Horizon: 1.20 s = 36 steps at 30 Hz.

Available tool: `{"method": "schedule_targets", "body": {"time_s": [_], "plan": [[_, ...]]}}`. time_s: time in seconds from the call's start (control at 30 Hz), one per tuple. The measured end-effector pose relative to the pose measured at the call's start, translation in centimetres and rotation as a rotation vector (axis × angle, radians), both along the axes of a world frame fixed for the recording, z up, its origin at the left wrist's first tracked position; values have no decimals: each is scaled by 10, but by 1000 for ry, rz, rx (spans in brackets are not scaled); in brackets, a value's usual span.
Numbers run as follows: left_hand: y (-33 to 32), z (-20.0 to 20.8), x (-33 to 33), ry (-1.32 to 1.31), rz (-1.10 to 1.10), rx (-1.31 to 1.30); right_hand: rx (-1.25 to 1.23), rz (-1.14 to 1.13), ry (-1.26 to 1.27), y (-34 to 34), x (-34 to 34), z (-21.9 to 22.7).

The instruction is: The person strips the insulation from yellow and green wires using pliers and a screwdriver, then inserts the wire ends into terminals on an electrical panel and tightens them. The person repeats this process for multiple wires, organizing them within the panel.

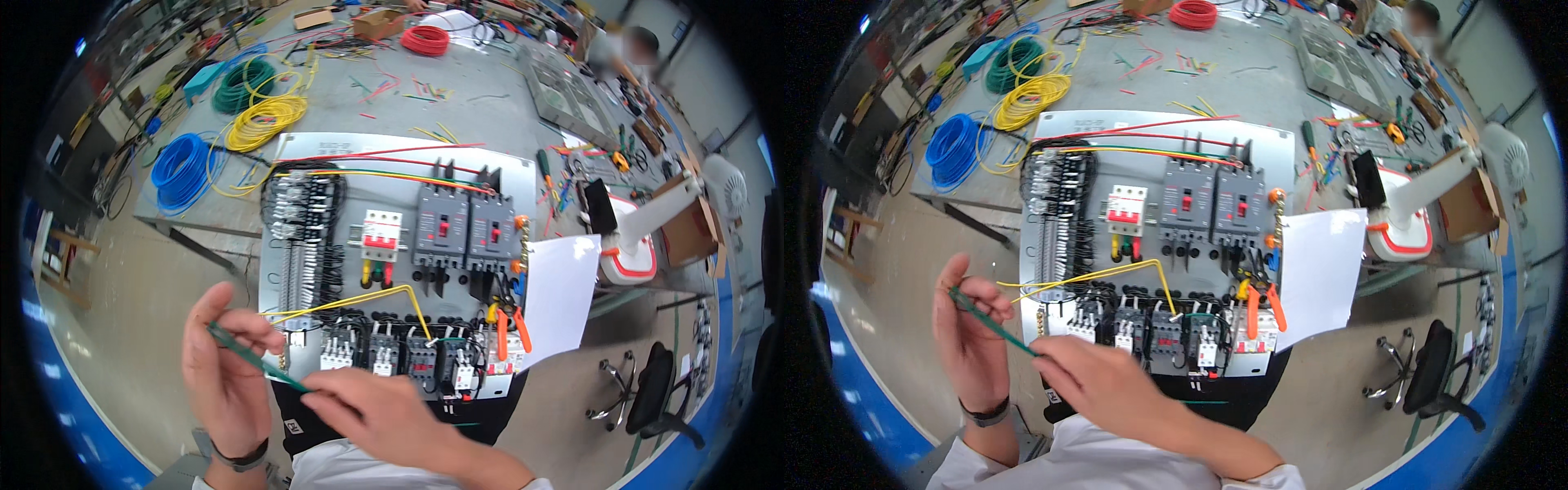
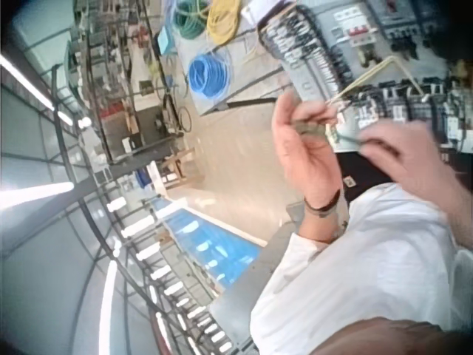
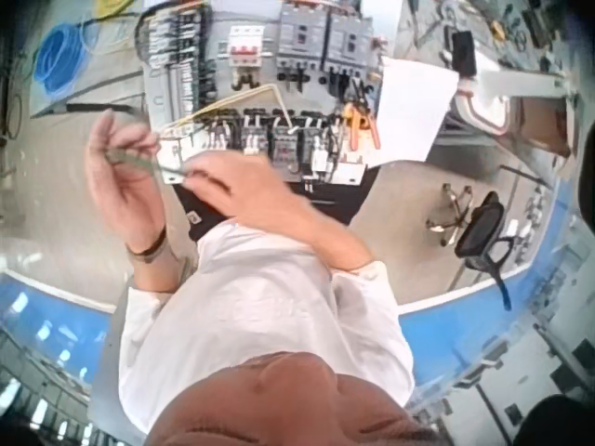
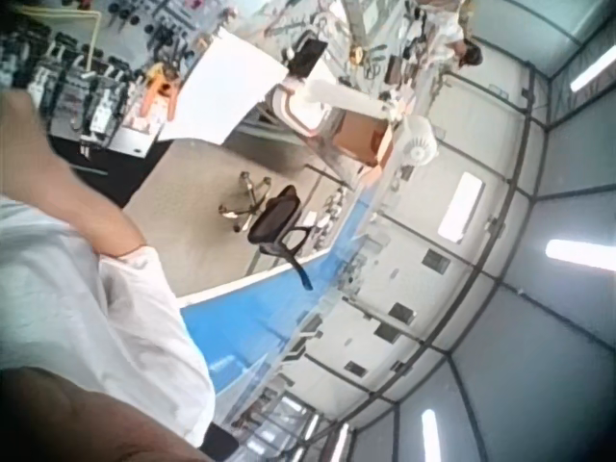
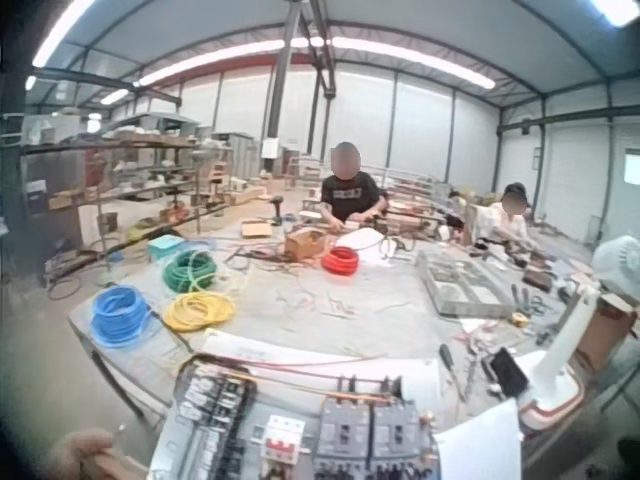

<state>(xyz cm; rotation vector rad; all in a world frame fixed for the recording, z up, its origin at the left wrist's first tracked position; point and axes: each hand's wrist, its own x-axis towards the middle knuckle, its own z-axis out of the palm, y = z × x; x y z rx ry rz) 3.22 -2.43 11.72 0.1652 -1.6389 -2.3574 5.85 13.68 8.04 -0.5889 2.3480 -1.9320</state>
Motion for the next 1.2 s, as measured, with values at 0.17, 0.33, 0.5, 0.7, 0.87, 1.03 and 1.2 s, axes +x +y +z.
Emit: {"method": "schedule_targets", "body": {"time_s": [0.17, 0.33, 0.5, 0.7, 0.87, 1.03, 1.2], "plan": [[-10, -4, 3, 87, -192, 191, -169, -27, -67, -9, 25, -19], [-60, 28, 1, 203, -165, 233, 56, -145, -16, 60, 26, -19], [-93, 35, 8, 318, -323, -61, 398, -631, -85, 140, 23, -33], [-66, 13, 18, 65, -560, -472, 788, -654, -368, 160, 6, -42], [-27, 9, 27, -291, -809, -472, 1251, -601, -255, 147, -13, -51], [-26, -8, 34, -407, -911, -304, 1209, -578, -313, 154, -24, -60], [-36, -23, 32, -432, -955, -174, 929, -681, -420, 163, -24, -66]]}}
